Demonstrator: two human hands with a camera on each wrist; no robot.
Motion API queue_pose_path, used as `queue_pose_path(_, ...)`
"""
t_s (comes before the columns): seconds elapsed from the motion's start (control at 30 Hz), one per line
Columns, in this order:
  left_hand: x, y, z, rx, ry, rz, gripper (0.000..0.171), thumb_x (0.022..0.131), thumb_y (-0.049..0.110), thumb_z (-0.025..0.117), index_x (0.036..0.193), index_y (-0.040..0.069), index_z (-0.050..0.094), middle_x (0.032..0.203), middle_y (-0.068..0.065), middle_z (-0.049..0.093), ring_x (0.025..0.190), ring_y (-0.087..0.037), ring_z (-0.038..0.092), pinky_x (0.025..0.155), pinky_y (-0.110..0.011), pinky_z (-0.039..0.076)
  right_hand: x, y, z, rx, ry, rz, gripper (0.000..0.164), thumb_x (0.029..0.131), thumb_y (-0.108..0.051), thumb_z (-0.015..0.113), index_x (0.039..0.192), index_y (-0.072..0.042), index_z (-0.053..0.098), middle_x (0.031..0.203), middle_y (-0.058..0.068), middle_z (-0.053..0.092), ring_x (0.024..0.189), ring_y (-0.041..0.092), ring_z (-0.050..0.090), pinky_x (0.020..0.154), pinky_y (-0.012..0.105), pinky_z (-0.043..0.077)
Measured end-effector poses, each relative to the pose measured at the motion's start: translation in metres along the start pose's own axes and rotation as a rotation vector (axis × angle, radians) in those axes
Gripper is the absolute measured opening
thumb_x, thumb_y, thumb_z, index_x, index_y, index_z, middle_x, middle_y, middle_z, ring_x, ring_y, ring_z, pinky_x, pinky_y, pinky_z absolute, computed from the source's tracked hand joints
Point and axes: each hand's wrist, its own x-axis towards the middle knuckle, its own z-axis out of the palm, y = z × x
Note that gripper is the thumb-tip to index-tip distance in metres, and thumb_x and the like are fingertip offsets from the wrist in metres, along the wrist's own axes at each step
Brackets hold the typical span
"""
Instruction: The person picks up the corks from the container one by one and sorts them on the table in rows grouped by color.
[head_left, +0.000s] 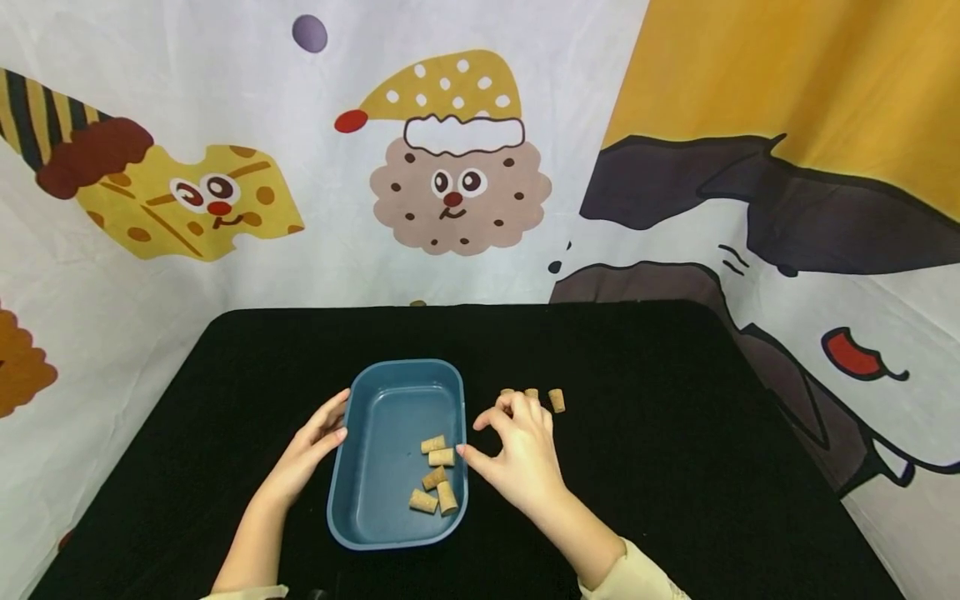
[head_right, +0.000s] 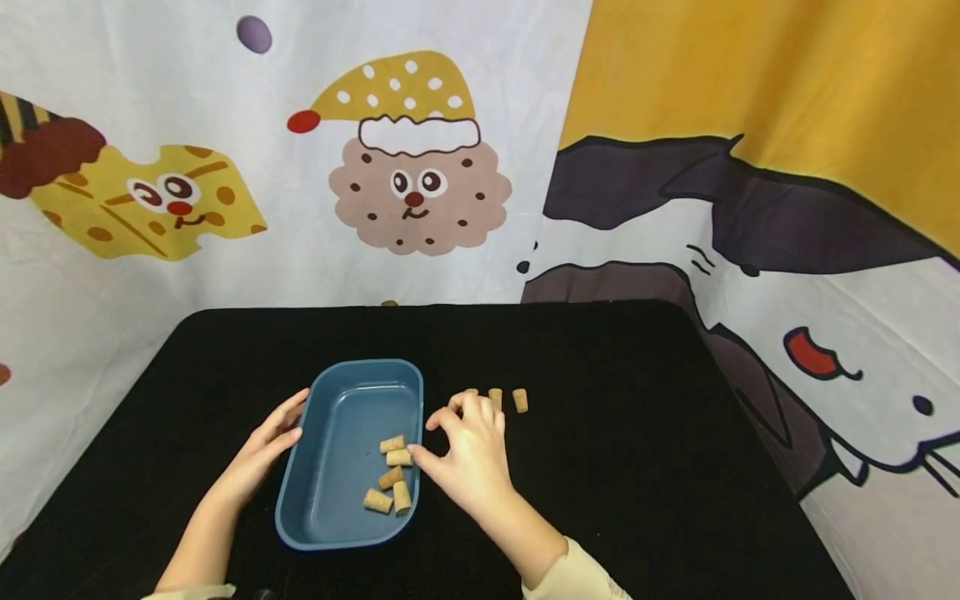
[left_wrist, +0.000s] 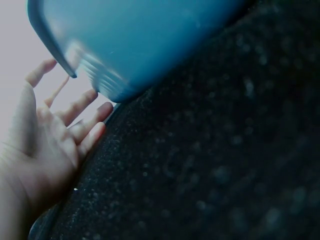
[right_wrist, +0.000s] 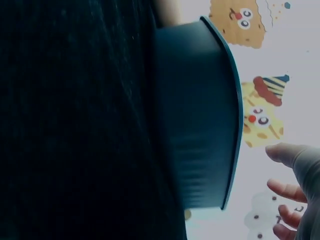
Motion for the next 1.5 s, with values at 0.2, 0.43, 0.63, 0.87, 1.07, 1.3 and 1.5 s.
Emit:
queue_pose_path(0.2,0.0,0.001,0.0,0.001,0.004,-0.004,0.055,0.101,0.023,0.048,0.152,0.019,0.027,0.147,-0.018,0.036,0.129,-0.037,0.039,0.099,-0.057,0.034,-0.002,-0.012,0.009,-0.043,-0.034,-0.047,0.03,0.072,-0.042,0.081,0.087,-0.02,0.069,0.104,-0.002,0.046,0.099,0.019,0.041,0.087,0.042,0.034)
queue_pose_path(0.43,-0.001,-0.001,0.001,0.002,0.005,0.006,0.055,0.101,0.02,0.048,0.151,0.019,0.028,0.147,-0.017,0.037,0.124,-0.021,0.046,0.097,-0.048,0.037,-0.005,-0.024,0.02,-0.099,-0.15,-0.053,0.033,0.074,-0.049,0.078,0.09,-0.021,0.068,0.107,-0.001,0.044,0.105,0.021,0.038,0.094,0.048,0.029)
queue_pose_path(0.63,0.0,-0.001,0.001,-0.003,0.003,0.005,0.056,0.1,0.02,0.049,0.152,0.019,0.027,0.147,-0.018,0.036,0.126,-0.029,0.043,0.098,-0.052,0.036,-0.008,-0.032,0.03,-0.158,-0.191,-0.071,0.034,0.073,-0.049,0.078,0.088,-0.019,0.068,0.106,0.001,0.045,0.104,0.022,0.038,0.094,0.049,0.03)
queue_pose_path(0.87,0.0,-0.002,0.001,-0.001,0.006,0.007,0.056,0.1,0.02,0.048,0.152,0.019,0.027,0.146,-0.018,0.037,0.125,-0.027,0.045,0.097,-0.051,0.036,-0.007,-0.038,0.04,-0.208,-0.211,-0.056,0.03,0.073,-0.045,0.079,0.082,-0.019,0.067,0.104,0.003,0.046,0.103,0.024,0.039,0.093,0.048,0.03)
queue_pose_path(1.07,0.0,-0.002,0.001,-0.01,0.0,0.007,0.056,0.1,0.02,0.048,0.152,0.019,0.027,0.147,-0.018,0.036,0.127,-0.034,0.041,0.097,-0.05,0.037,-0.003,-0.043,0.046,-0.294,-0.276,-0.037,0.035,0.073,-0.046,0.077,0.086,-0.014,0.069,0.102,0.005,0.046,0.1,0.026,0.038,0.091,0.048,0.03)
queue_pose_path(1.3,0.0,-0.002,-0.001,-0.01,-0.007,0.008,0.055,0.101,0.019,0.048,0.152,0.018,0.027,0.147,-0.018,0.036,0.123,-0.018,0.046,0.097,-0.046,0.038,0.002,-0.05,0.05,-0.384,-0.366,0.011,0.044,0.075,-0.046,0.076,0.096,-0.008,0.07,0.104,0.008,0.046,0.104,0.03,0.038,0.095,0.052,0.028)
queue_pose_path(1.5,0.0,-0.002,-0.001,-0.012,-0.012,0.003,0.056,0.1,0.019,0.048,0.152,0.018,0.026,0.147,-0.018,0.036,0.123,-0.016,0.046,0.096,-0.046,0.038,0.004,-0.055,0.055,-0.483,-0.439,0.049,0.047,0.075,-0.052,0.073,0.09,-0.008,0.07,0.105,0.01,0.045,0.107,0.032,0.038,0.097,0.054,0.028)
